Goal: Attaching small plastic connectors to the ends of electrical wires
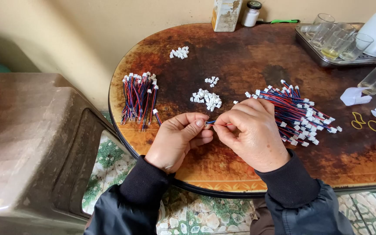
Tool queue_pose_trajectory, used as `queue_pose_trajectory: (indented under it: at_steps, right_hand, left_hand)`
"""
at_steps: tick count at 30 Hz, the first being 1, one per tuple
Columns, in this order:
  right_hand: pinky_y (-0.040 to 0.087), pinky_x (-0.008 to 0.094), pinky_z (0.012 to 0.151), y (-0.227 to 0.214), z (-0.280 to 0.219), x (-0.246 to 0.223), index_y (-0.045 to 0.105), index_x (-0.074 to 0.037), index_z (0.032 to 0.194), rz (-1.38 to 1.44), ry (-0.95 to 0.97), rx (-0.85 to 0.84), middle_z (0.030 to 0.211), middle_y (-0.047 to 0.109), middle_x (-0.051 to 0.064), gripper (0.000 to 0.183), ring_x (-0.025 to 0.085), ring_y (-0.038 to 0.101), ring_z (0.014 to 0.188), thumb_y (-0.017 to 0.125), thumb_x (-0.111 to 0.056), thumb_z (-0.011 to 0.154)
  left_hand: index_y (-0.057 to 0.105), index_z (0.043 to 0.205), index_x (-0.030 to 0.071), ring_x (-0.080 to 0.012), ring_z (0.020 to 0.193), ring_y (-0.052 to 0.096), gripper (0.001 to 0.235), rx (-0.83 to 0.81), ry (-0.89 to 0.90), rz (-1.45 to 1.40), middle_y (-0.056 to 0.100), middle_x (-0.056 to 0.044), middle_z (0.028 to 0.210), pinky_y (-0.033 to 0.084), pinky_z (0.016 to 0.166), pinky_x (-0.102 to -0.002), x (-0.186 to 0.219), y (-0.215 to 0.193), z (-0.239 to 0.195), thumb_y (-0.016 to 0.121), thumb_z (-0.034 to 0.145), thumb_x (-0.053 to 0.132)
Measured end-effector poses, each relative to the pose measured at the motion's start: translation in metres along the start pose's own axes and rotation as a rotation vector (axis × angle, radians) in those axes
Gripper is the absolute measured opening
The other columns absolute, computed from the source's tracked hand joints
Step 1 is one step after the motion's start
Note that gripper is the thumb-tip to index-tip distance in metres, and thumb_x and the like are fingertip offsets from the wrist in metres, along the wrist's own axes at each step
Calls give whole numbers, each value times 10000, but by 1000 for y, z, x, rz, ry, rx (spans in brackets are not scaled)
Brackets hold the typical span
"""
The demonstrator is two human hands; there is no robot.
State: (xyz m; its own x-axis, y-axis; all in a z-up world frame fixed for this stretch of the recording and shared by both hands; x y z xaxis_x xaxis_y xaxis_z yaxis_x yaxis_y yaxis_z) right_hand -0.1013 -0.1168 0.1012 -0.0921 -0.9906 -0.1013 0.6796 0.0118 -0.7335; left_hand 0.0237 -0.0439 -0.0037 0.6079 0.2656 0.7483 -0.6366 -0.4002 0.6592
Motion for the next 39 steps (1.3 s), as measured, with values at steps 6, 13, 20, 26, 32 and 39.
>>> queue_pose_trajectory:
  at_steps: [6, 13, 20, 26, 32, 39]
  right_hand:
    - [321, 370, 828, 0, 0, -2, 582, -230, 708, -36, -5, 16, 644, 537, -114, 158, 184, 539, 787, 687, -144, 788]
    - [326, 372, 841, 4, 0, -3, 592, -231, 719, -36, 3, 8, 644, 536, -105, 140, 190, 535, 768, 680, -163, 803]
    - [336, 370, 815, 7, 0, 2, 632, -223, 771, 0, 15, 1, 739, 577, -76, 103, 191, 540, 779, 694, -215, 854]
    - [469, 367, 748, 17, -4, 42, 726, -154, 899, 154, 49, 51, 882, 559, 34, 36, 240, 602, 798, 721, -143, 865]
    - [496, 388, 751, 0, -16, 101, 730, -249, 863, -158, 194, 165, 860, 602, -15, 81, 268, 639, 805, 786, -209, 821]
    - [414, 464, 817, 10, -51, 143, 749, -275, 928, -328, 371, 132, 1027, 637, -41, 132, 259, 601, 954, 748, -258, 797]
  left_hand:
    - [625, 1040, -20, -210, 741, 679, 128, 5, 7, 29, 674, -155, 891, 607, 743, -330, 1, 1, 0, 592, 925, 25]
    - [633, 1025, -24, -190, 728, 671, 121, -12, 31, 36, 681, -151, 877, 609, 736, -327, -2, 4, -1, 605, 917, 23]
    - [643, 1008, -23, -175, 702, 660, 103, 25, 67, 92, 678, -138, 869, 605, 710, -300, 0, 3, 6, 610, 915, 8]
    - [702, 1012, 38, -142, 719, 697, 129, 117, 311, 660, 723, -87, 818, 582, 686, -264, 25, 15, 10, 650, 904, 85]
    - [725, 1043, 99, -230, 805, 725, 183, 231, 706, 1075, 725, -92, 991, 592, 694, -342, 58, 41, -28, 663, 871, 81]
    - [640, 944, 70, -233, 875, 641, 213, -16, 1057, 1093, 666, -75, 934, 513, 773, -341, 14, 69, -112, 451, 896, -14]
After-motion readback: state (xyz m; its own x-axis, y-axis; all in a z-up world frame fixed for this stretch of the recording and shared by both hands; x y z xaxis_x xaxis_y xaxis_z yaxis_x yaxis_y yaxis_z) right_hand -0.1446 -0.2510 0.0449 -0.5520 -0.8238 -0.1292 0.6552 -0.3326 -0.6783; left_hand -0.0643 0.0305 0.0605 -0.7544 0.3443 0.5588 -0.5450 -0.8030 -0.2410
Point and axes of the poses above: each hand's wrist, its own z-axis towards the middle knuckle, its own y-axis out of the palm, x = y × z, the point moved 5 cm from there along z, towards the middle knuckle
